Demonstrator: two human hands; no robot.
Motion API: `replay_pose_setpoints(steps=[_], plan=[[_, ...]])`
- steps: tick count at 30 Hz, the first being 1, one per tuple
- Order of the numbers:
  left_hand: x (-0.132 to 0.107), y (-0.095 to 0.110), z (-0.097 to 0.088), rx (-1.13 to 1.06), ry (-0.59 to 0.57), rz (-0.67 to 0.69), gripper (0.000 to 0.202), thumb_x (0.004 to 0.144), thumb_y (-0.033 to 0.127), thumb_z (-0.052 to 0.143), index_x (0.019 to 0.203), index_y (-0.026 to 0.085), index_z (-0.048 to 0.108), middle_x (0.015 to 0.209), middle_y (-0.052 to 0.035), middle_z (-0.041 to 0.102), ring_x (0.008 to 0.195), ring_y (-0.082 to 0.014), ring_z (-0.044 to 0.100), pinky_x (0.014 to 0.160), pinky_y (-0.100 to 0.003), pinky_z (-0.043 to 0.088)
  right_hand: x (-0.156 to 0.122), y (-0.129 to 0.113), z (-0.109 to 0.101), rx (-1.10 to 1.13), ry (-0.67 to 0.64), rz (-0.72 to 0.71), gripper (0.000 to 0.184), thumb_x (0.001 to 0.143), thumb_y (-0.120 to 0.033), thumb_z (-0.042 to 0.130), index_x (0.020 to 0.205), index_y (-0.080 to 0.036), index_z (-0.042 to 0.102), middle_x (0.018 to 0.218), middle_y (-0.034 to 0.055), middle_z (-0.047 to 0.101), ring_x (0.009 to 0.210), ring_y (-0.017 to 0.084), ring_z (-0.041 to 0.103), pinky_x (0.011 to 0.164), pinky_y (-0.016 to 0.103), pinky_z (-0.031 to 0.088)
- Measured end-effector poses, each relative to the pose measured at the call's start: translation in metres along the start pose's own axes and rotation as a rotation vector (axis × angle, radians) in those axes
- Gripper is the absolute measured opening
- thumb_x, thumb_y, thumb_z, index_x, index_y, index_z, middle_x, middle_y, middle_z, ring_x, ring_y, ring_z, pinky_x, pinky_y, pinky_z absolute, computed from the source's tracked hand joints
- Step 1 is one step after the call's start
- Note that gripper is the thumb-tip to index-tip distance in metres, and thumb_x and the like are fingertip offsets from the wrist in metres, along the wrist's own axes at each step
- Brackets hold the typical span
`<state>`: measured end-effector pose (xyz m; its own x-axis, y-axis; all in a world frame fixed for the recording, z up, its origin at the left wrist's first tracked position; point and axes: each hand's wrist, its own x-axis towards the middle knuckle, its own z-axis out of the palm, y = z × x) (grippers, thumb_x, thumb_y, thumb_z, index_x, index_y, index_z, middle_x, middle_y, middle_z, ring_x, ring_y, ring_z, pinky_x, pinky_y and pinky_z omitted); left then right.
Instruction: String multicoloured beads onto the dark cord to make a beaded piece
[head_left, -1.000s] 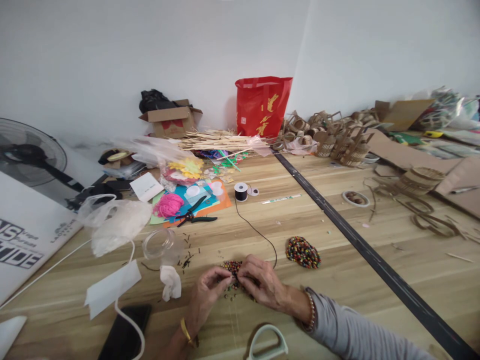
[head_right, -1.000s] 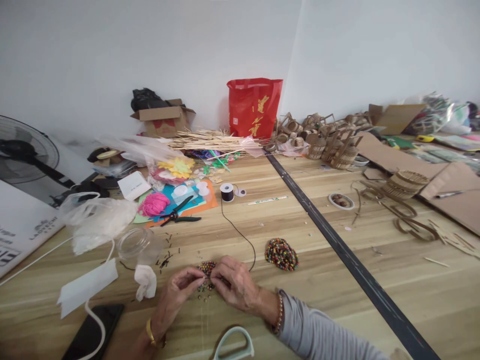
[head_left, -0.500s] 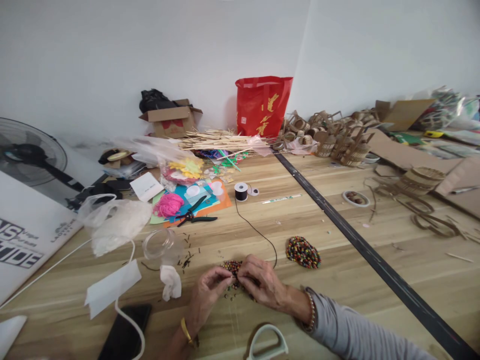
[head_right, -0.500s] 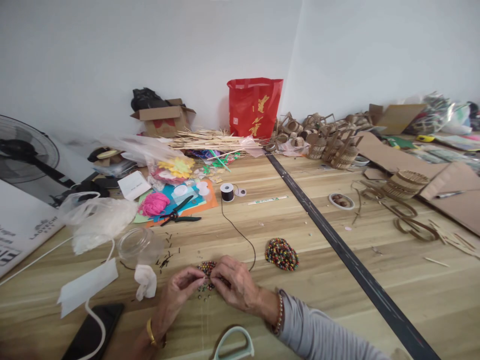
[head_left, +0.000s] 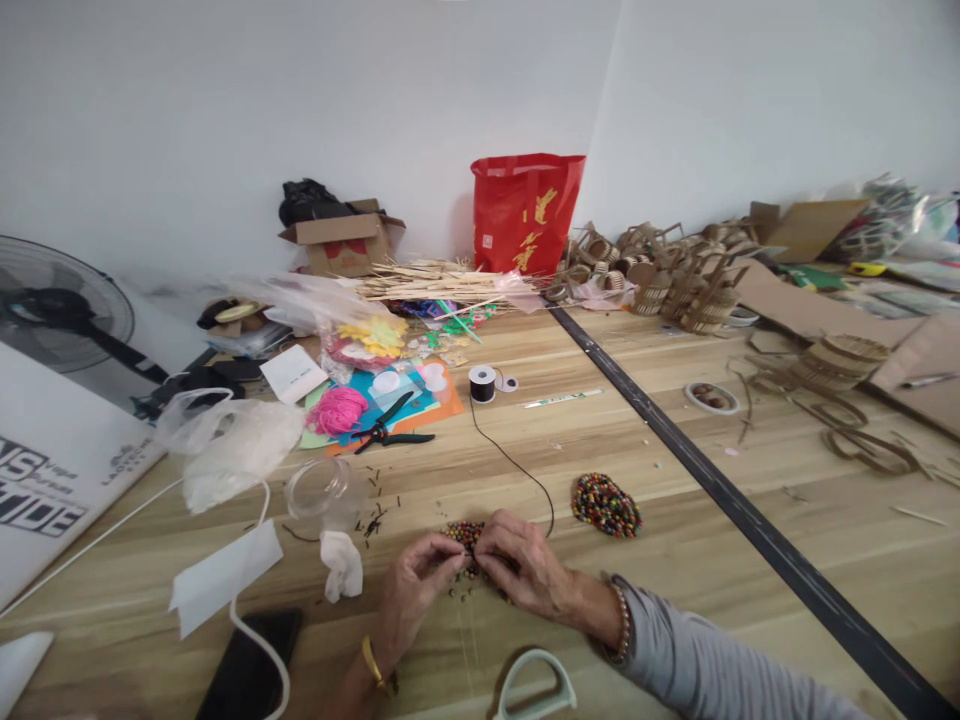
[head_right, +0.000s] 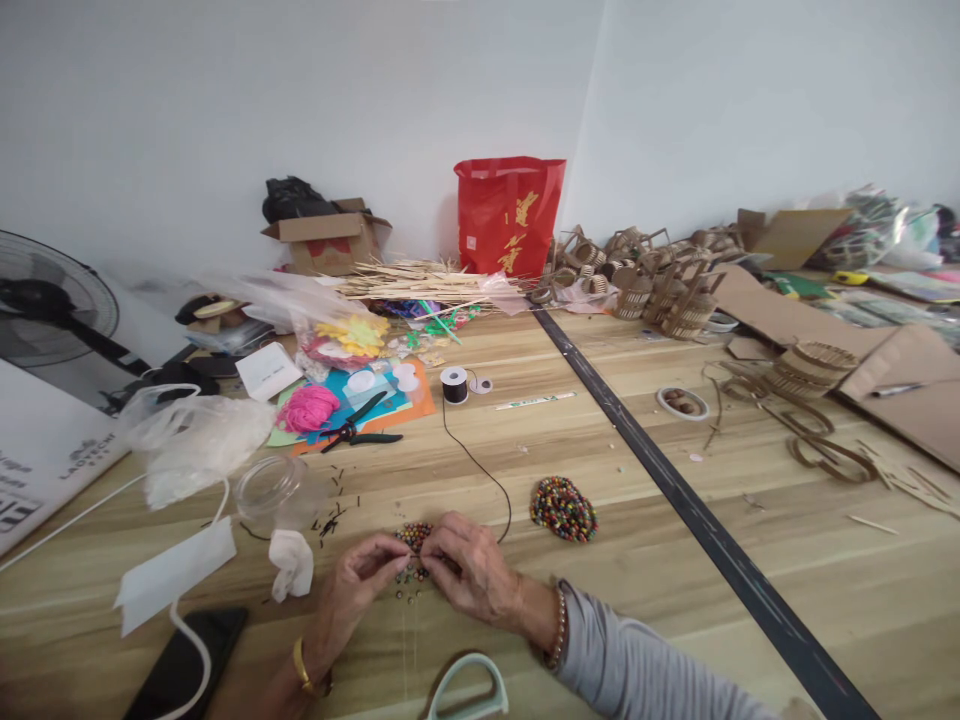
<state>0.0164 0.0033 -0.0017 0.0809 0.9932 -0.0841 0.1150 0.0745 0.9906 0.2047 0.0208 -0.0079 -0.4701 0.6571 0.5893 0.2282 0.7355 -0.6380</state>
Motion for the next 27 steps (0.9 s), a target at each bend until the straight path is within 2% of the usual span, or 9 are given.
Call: replay_pose_setpoints(steps=[16, 27], plan=[[-0.0015, 0.0, -0.0002, 0.001, -0.008, 0.014, 0.011, 0.068, 0.028, 0.071, 0.07, 0.017, 0.071, 0.07, -0.004, 0.073, 0.07, -0.0196, 0.066, 0.069, -0.028, 0.053, 0.0003, -0.0003, -0.0009, -0.011, -0.015, -0.005, 0.013, 0.094, -0.018, 0.046, 0.083, -0.018, 0.054, 0.077, 0.0056, 0.06, 0.071, 0.016, 0.055, 0.062, 0.026, 0.044], [-0.0014, -0.0027, -0.0011, 0.001, -0.005, 0.006, 0.011, 0.068, 0.027, 0.072, 0.07, 0.017, 0.071, 0.069, -0.0032, 0.072, 0.068, -0.0185, 0.065, 0.067, -0.026, 0.052, -0.0001, 0.0001, 0.0009, -0.012, 0.014, 0.008, 0.013, 0.093, -0.018, 0.047, 0.082, -0.018, 0.055, 0.075, 0.0055, 0.06, 0.069, 0.017, 0.055, 0.06, 0.026, 0.043]])
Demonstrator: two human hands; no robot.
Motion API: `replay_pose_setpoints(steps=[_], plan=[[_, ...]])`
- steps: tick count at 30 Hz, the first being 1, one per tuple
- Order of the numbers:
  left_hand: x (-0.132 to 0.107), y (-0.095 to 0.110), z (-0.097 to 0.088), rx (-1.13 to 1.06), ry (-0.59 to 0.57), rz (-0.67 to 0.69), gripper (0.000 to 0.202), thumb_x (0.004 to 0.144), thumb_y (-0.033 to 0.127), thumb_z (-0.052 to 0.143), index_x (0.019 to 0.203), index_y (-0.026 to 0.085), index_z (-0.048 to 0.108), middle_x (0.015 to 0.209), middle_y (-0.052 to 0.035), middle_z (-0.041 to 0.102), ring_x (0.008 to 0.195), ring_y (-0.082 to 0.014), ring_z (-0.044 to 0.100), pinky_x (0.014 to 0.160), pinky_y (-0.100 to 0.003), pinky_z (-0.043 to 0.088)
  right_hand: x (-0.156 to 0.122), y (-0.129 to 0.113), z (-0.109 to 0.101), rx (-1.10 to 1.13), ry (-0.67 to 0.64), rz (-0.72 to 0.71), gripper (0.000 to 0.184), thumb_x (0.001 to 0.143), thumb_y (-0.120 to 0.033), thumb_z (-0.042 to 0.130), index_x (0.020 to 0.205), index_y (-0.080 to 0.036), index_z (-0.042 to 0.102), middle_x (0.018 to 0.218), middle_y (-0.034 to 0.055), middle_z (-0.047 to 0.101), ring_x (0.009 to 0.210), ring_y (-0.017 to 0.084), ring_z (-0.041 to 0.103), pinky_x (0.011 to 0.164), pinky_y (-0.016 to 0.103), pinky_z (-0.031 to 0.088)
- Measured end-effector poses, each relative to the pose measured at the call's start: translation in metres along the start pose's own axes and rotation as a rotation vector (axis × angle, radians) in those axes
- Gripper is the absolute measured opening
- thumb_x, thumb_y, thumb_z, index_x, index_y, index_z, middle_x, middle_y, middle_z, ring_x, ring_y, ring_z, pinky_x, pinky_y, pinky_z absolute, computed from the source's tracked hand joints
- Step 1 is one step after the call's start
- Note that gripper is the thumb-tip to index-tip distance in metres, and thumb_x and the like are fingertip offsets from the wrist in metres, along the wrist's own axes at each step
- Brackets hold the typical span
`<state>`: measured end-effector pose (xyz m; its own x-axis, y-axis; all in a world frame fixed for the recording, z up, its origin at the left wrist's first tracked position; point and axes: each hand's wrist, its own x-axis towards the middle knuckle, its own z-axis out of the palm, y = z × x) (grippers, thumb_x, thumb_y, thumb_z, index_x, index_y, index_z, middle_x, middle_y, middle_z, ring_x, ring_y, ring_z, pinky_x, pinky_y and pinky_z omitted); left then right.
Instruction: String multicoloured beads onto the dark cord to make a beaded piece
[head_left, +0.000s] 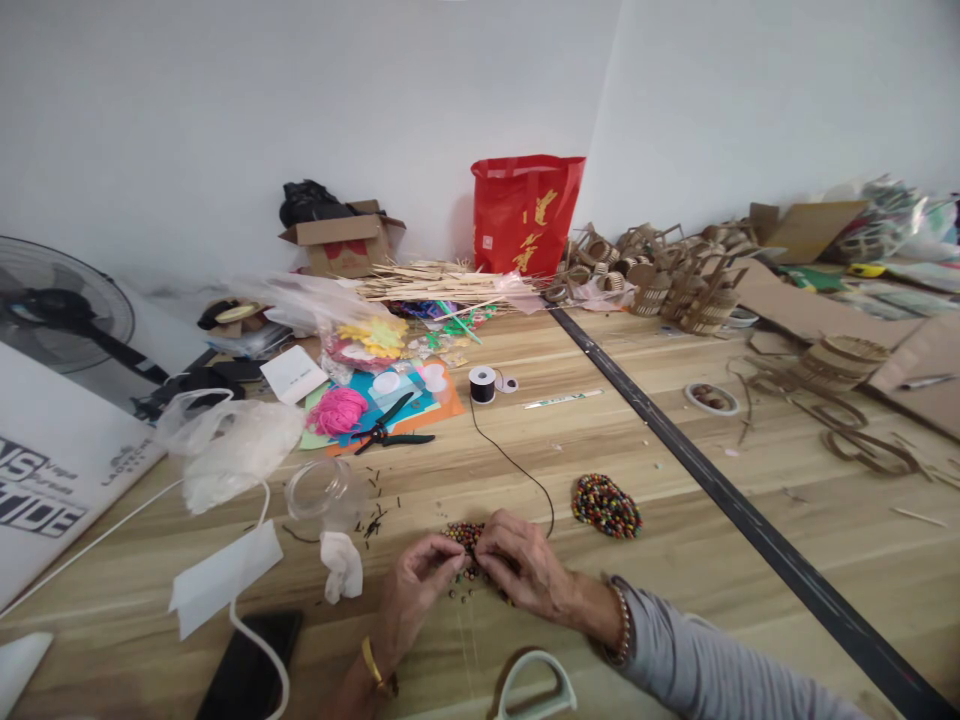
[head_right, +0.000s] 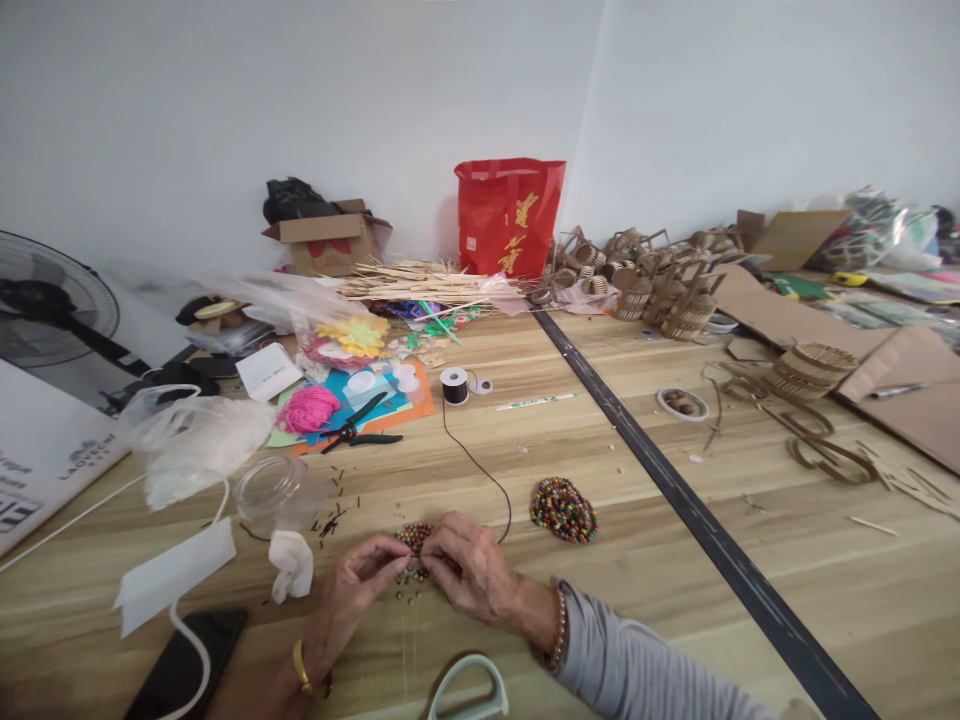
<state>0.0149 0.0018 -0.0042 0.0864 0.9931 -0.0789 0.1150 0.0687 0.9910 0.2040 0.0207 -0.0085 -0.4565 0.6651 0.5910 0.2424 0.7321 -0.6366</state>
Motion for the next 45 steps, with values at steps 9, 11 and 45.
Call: replay_pose_setpoints(steps=[9, 11, 45], plan=[[0.0, 0.003, 0.001, 0.006, -0.015, -0.003, 0.012, 0.067, 0.028, 0.072, 0.069, 0.016, 0.07, 0.068, -0.0029, 0.07, 0.068, -0.0179, 0.063, 0.068, -0.026, 0.05, 0.0, 0.0, 0.0, -0.007, 0.0, 0.0, 0.014, 0.094, -0.019, 0.048, 0.082, -0.018, 0.056, 0.075, 0.0049, 0.059, 0.069, 0.016, 0.054, 0.059, 0.025, 0.043], [0.0, 0.003, 0.002, -0.003, -0.016, -0.012, 0.014, 0.066, 0.029, 0.073, 0.068, 0.016, 0.07, 0.066, -0.003, 0.069, 0.066, -0.018, 0.063, 0.067, -0.026, 0.05, -0.001, 0.0, 0.0, -0.006, -0.005, 0.003, 0.015, 0.094, -0.019, 0.047, 0.082, -0.018, 0.056, 0.075, 0.005, 0.059, 0.069, 0.016, 0.054, 0.059, 0.025, 0.044], [0.002, 0.002, 0.004, -0.022, -0.009, -0.007, 0.019, 0.062, 0.033, 0.074, 0.063, 0.016, 0.066, 0.061, -0.0021, 0.066, 0.061, -0.0162, 0.059, 0.062, -0.025, 0.048, 0.002, -0.003, -0.002, 0.017, -0.031, -0.013, 0.012, 0.092, -0.017, 0.048, 0.082, -0.018, 0.055, 0.078, 0.0059, 0.06, 0.072, 0.017, 0.056, 0.063, 0.027, 0.046]])
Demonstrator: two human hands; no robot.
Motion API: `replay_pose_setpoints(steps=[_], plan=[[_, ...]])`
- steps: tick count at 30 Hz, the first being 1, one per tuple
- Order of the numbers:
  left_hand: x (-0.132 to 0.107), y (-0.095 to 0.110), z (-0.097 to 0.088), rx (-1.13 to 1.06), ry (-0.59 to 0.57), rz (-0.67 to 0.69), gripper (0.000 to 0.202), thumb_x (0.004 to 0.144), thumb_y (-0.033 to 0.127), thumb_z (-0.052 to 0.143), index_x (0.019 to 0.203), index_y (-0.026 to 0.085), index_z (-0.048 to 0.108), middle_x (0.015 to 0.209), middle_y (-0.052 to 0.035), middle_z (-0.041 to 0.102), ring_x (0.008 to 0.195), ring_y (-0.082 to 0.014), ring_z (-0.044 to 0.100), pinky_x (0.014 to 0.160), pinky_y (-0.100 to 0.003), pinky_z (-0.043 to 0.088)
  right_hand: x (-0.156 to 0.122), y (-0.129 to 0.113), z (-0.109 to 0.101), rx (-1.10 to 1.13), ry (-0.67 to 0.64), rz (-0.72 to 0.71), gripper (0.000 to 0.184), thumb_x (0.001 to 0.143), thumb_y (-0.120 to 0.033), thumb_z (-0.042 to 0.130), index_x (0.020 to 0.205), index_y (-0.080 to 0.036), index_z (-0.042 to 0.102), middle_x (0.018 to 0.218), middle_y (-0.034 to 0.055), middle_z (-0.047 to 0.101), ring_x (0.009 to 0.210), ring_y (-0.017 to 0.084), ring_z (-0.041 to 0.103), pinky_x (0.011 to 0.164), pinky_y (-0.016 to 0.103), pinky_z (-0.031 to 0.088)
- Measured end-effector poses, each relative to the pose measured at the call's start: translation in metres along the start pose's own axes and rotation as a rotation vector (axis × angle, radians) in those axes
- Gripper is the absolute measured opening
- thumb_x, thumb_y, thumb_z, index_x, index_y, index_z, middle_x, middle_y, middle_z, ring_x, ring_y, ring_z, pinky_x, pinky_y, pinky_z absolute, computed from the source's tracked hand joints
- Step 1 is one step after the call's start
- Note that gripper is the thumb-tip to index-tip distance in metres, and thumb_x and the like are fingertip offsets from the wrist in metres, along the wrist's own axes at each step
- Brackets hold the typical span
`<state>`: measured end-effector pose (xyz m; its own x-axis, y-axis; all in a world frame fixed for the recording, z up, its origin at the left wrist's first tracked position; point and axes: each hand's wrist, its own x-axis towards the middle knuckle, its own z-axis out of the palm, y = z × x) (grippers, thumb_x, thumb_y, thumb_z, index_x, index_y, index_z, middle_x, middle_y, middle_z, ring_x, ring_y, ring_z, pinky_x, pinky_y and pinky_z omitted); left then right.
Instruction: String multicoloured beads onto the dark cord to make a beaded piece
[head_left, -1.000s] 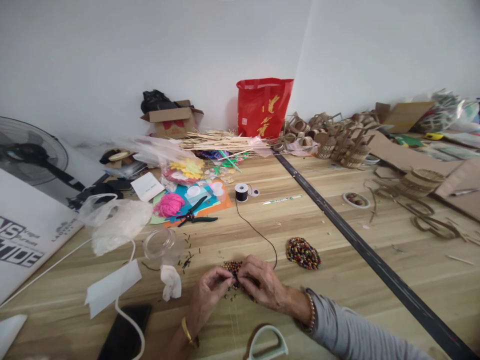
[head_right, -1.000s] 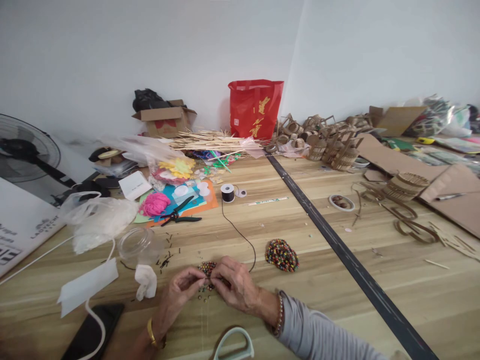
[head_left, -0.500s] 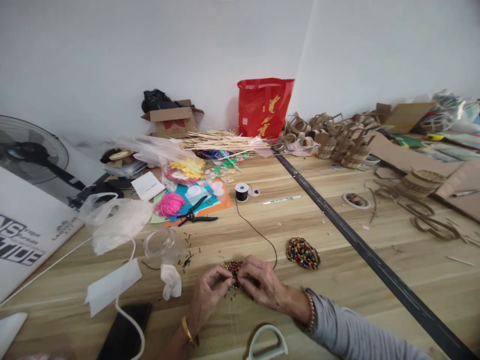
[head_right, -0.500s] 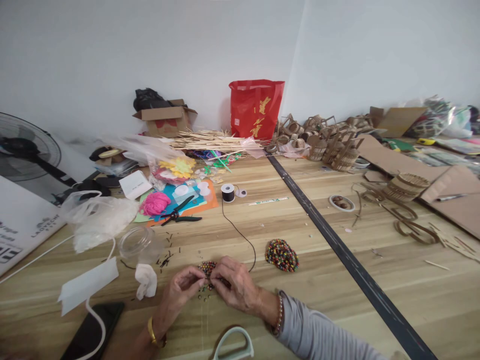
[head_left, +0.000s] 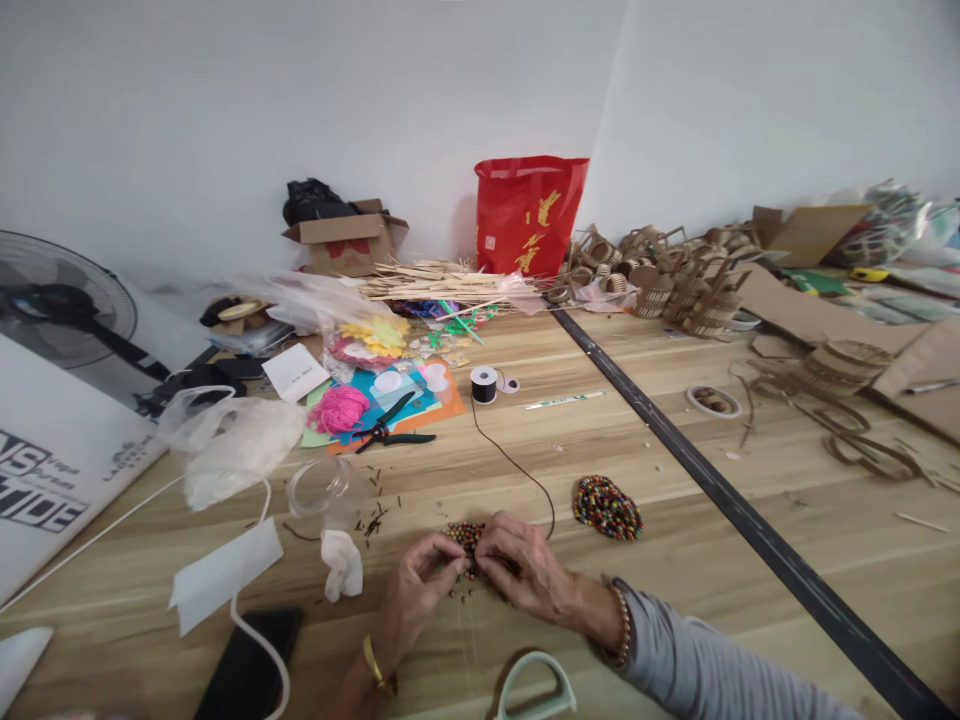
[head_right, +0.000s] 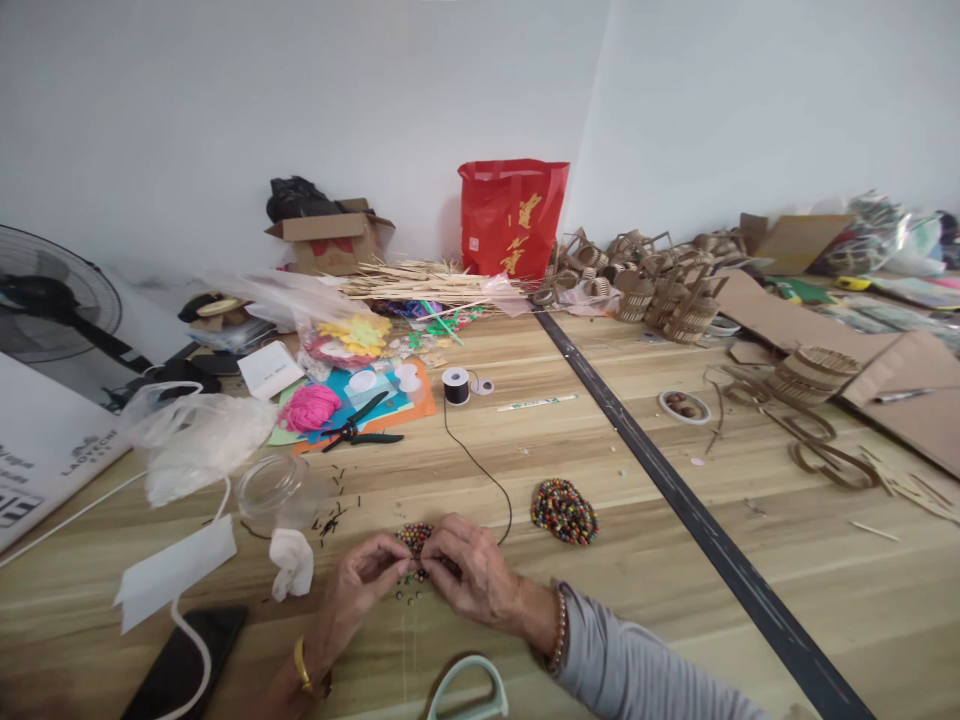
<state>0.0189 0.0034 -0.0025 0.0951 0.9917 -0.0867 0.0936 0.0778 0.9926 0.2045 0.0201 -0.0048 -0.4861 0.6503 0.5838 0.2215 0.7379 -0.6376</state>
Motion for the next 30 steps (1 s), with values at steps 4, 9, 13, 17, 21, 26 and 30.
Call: replay_pose_setpoints(steps=[4, 9, 13, 17, 21, 26, 30], plan=[[-0.0011, -0.001, -0.0004, 0.001, -0.002, 0.009, 0.016, 0.064, 0.031, 0.074, 0.064, 0.016, 0.066, 0.064, -0.0024, 0.067, 0.064, -0.0168, 0.06, 0.064, -0.025, 0.049, 0.0, -0.0004, 0.0005, 0.004, 0.008, 0.007, 0.012, 0.092, -0.017, 0.048, 0.082, -0.019, 0.055, 0.077, 0.0059, 0.061, 0.071, 0.017, 0.055, 0.061, 0.026, 0.045], [-0.0016, 0.003, 0.0003, -0.008, -0.013, -0.009, 0.014, 0.064, 0.028, 0.074, 0.064, 0.016, 0.066, 0.063, -0.0016, 0.066, 0.063, -0.0161, 0.059, 0.063, -0.025, 0.048, 0.0011, -0.002, -0.0007, 0.013, 0.006, 0.003, 0.012, 0.092, -0.017, 0.049, 0.082, -0.019, 0.055, 0.077, 0.0057, 0.06, 0.072, 0.017, 0.056, 0.063, 0.026, 0.045], [-0.001, 0.0024, 0.0002, -0.015, -0.018, -0.013, 0.012, 0.063, 0.025, 0.073, 0.063, 0.016, 0.065, 0.062, -0.0011, 0.065, 0.062, -0.0156, 0.059, 0.062, -0.024, 0.047, 0.0009, -0.0011, -0.0002, 0.007, 0.002, 0.001, 0.012, 0.093, -0.017, 0.048, 0.082, -0.018, 0.055, 0.078, 0.0058, 0.06, 0.072, 0.017, 0.056, 0.063, 0.026, 0.046], [-0.0007, -0.0028, -0.001, -0.008, -0.021, -0.005, 0.009, 0.064, 0.023, 0.071, 0.065, 0.016, 0.066, 0.065, -0.0016, 0.066, 0.064, -0.0158, 0.059, 0.063, -0.024, 0.047, -0.001, 0.0016, 0.0019, -0.004, -0.001, -0.001, 0.013, 0.093, -0.017, 0.048, 0.082, -0.018, 0.055, 0.077, 0.0058, 0.061, 0.072, 0.017, 0.055, 0.063, 0.026, 0.045], [-0.0011, -0.0042, -0.0015, -0.014, -0.015, -0.016, 0.009, 0.064, 0.023, 0.072, 0.065, 0.016, 0.066, 0.065, -0.0018, 0.066, 0.065, -0.0162, 0.059, 0.065, -0.024, 0.047, -0.0006, 0.0005, 0.0014, -0.003, 0.001, 0.004, 0.012, 0.092, -0.017, 0.049, 0.083, -0.018, 0.056, 0.078, 0.0059, 0.061, 0.072, 0.017, 0.055, 0.063, 0.026, 0.045], [-0.0013, 0.0001, -0.0003, -0.02, -0.014, -0.023, 0.009, 0.063, 0.023, 0.072, 0.065, 0.016, 0.066, 0.064, -0.0018, 0.066, 0.064, -0.0162, 0.059, 0.064, -0.025, 0.047, 0.0007, -0.0009, 0.0005, 0.003, 0.0, 0.003, 0.012, 0.092, -0.016, 0.049, 0.082, -0.018, 0.056, 0.077, 0.006, 0.061, 0.072, 0.017, 0.056, 0.063, 0.026, 0.046], [-0.0007, 0.0017, 0.0001, -0.012, -0.006, -0.026, 0.009, 0.062, 0.023, 0.071, 0.063, 0.016, 0.066, 0.062, -0.0013, 0.066, 0.063, -0.0161, 0.059, 0.064, -0.024, 0.047, -0.0005, 0.0007, 0.0015, 0.011, -0.003, 0.003, 0.01, 0.091, -0.016, 0.05, 0.083, -0.018, 0.057, 0.078, 0.006, 0.061, 0.072, 0.016, 0.056, 0.064, 0.026, 0.046]])
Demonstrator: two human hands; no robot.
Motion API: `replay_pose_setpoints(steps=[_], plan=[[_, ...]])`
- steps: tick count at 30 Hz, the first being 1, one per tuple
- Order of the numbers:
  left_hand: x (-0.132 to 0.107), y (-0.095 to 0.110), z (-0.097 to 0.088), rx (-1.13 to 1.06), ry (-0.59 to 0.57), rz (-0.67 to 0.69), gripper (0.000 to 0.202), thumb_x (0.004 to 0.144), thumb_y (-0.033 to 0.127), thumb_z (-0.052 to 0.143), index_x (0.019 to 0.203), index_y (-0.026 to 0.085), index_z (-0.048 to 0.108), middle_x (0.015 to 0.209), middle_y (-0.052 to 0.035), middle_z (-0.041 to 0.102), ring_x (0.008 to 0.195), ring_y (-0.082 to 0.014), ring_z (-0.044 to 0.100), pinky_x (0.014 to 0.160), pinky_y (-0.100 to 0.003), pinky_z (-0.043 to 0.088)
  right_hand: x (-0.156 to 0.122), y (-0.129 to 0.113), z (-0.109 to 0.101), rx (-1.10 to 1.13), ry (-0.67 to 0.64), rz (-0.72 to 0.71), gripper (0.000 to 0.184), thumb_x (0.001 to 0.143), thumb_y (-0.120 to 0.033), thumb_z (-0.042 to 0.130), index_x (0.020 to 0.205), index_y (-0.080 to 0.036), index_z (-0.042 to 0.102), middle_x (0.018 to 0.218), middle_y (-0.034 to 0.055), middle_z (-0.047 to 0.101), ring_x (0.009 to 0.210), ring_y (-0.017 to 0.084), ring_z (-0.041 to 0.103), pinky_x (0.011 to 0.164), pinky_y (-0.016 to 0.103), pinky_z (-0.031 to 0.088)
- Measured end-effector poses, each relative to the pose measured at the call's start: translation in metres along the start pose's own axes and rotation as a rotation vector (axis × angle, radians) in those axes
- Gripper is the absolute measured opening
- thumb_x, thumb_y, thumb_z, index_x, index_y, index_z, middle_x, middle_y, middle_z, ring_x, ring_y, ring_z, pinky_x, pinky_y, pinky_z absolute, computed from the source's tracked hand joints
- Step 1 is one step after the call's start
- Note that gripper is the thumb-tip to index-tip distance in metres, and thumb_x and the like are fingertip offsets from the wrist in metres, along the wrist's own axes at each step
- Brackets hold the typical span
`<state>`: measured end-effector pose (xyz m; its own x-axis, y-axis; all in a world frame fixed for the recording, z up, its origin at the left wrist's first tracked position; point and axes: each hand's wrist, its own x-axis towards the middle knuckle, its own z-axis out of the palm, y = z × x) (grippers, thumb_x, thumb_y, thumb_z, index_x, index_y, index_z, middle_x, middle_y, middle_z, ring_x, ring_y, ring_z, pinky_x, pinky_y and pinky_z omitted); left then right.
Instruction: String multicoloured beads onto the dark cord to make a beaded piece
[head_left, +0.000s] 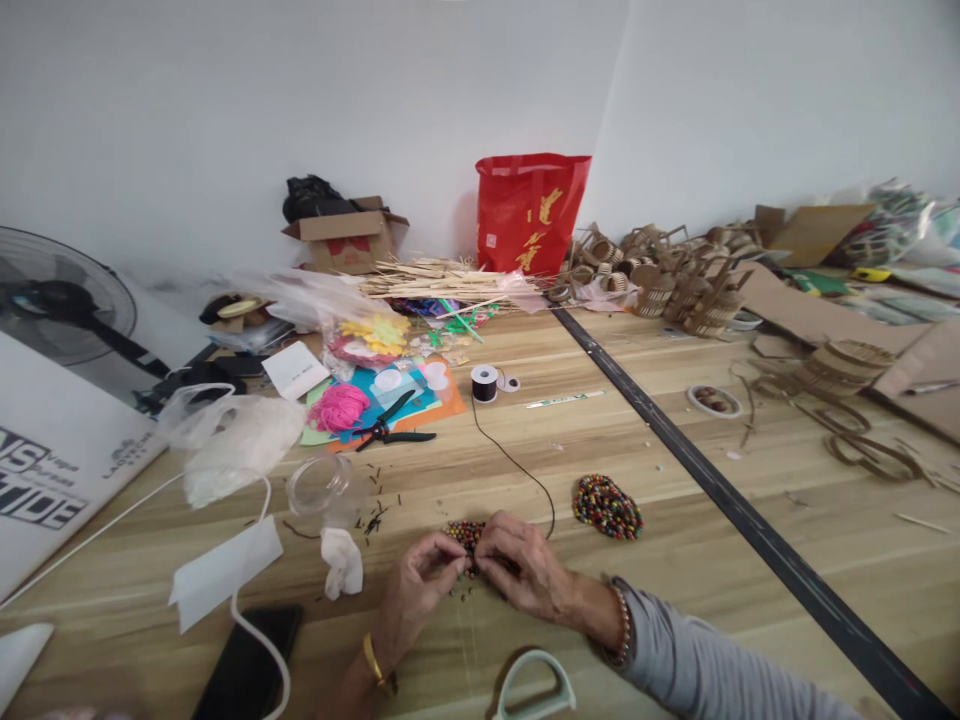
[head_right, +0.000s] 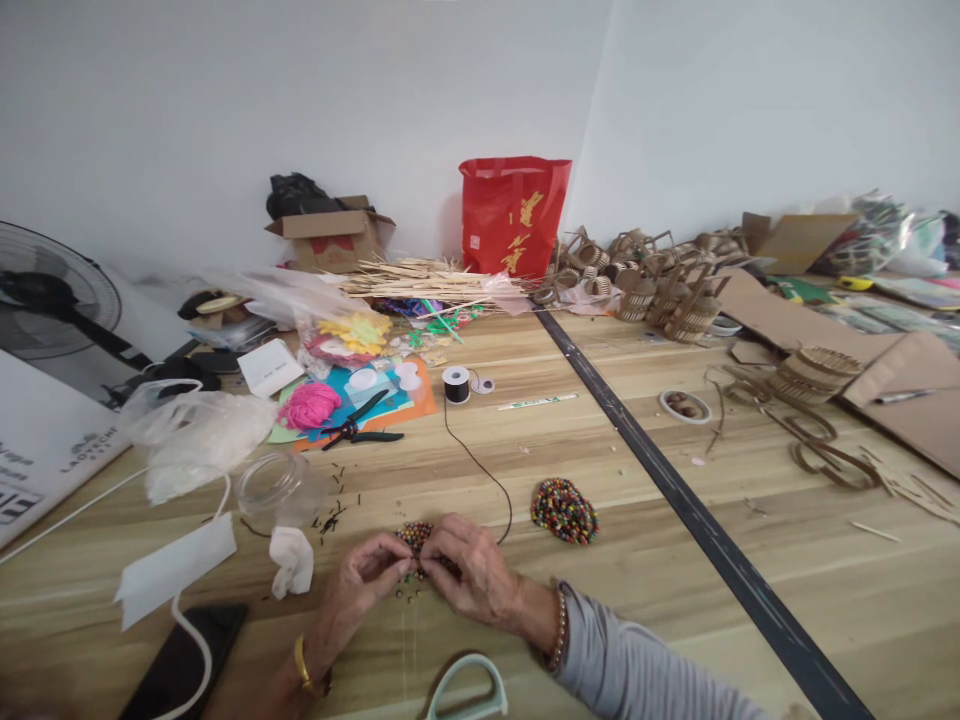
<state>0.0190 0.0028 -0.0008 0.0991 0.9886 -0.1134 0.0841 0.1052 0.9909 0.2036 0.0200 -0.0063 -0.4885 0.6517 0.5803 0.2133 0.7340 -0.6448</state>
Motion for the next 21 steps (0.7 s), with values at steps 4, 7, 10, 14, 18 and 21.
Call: replay_pose_setpoints(steps=[4, 7, 10, 14, 18, 21], plan=[[0.001, 0.0, -0.001, -0.003, -0.008, -0.011, 0.008, 0.062, 0.023, 0.072, 0.064, 0.016, 0.067, 0.063, -0.0013, 0.066, 0.063, -0.0163, 0.06, 0.064, -0.025, 0.048, 0.0, -0.001, 0.0, 0.019, -0.009, -0.018, 0.01, 0.09, -0.015, 0.05, 0.084, -0.017, 0.057, 0.078, 0.006, 0.061, 0.073, 0.016, 0.056, 0.064, 0.026, 0.046], [0.001, -0.003, -0.002, -0.001, -0.015, 0.007, 0.008, 0.064, 0.023, 0.071, 0.067, 0.016, 0.069, 0.068, -0.0025, 0.069, 0.067, -0.0173, 0.062, 0.067, -0.025, 0.049, 0.001, -0.002, -0.001, 0.024, -0.008, -0.028, 0.01, 0.091, -0.015, 0.05, 0.084, -0.018, 0.056, 0.078, 0.0064, 0.062, 0.074, 0.017, 0.057, 0.065, 0.026, 0.047], [0.001, -0.008, -0.004, 0.003, -0.017, 0.027, 0.008, 0.066, 0.024, 0.071, 0.07, 0.016, 0.071, 0.07, -0.0033, 0.071, 0.07, -0.0181, 0.063, 0.069, -0.026, 0.05, 0.001, -0.002, -0.001, 0.02, -0.008, -0.032, 0.01, 0.091, -0.015, 0.049, 0.085, -0.018, 0.056, 0.079, 0.0066, 0.062, 0.074, 0.017, 0.057, 0.065, 0.026, 0.046], [0.001, -0.01, -0.005, 0.012, -0.031, 0.034, 0.008, 0.067, 0.024, 0.071, 0.071, 0.017, 0.072, 0.072, -0.0037, 0.072, 0.071, -0.0186, 0.064, 0.07, -0.026, 0.05, 0.0, 0.0, 0.0, 0.015, 0.0, -0.028, 0.01, 0.091, -0.015, 0.049, 0.085, -0.018, 0.056, 0.079, 0.0064, 0.062, 0.074, 0.017, 0.057, 0.065, 0.027, 0.046], [0.001, -0.007, -0.005, 0.03, -0.018, 0.037, 0.008, 0.067, 0.024, 0.07, 0.071, 0.017, 0.072, 0.071, -0.0036, 0.073, 0.07, -0.0186, 0.065, 0.069, -0.026, 0.051, 0.0, -0.001, 0.0, 0.014, 0.004, -0.013, 0.011, 0.091, -0.016, 0.049, 0.083, -0.018, 0.057, 0.077, 0.0064, 0.062, 0.072, 0.017, 0.056, 0.063, 0.027, 0.045], [0.001, -0.004, -0.004, 0.037, -0.007, 0.048, 0.007, 0.067, 0.024, 0.071, 0.069, 0.017, 0.072, 0.07, -0.0038, 0.073, 0.069, -0.0188, 0.065, 0.069, -0.026, 0.051, 0.002, -0.002, -0.001, 0.016, 0.011, -0.01, 0.011, 0.09, -0.016, 0.049, 0.082, -0.018, 0.057, 0.077, 0.0064, 0.062, 0.071, 0.016, 0.056, 0.062, 0.026, 0.045]])
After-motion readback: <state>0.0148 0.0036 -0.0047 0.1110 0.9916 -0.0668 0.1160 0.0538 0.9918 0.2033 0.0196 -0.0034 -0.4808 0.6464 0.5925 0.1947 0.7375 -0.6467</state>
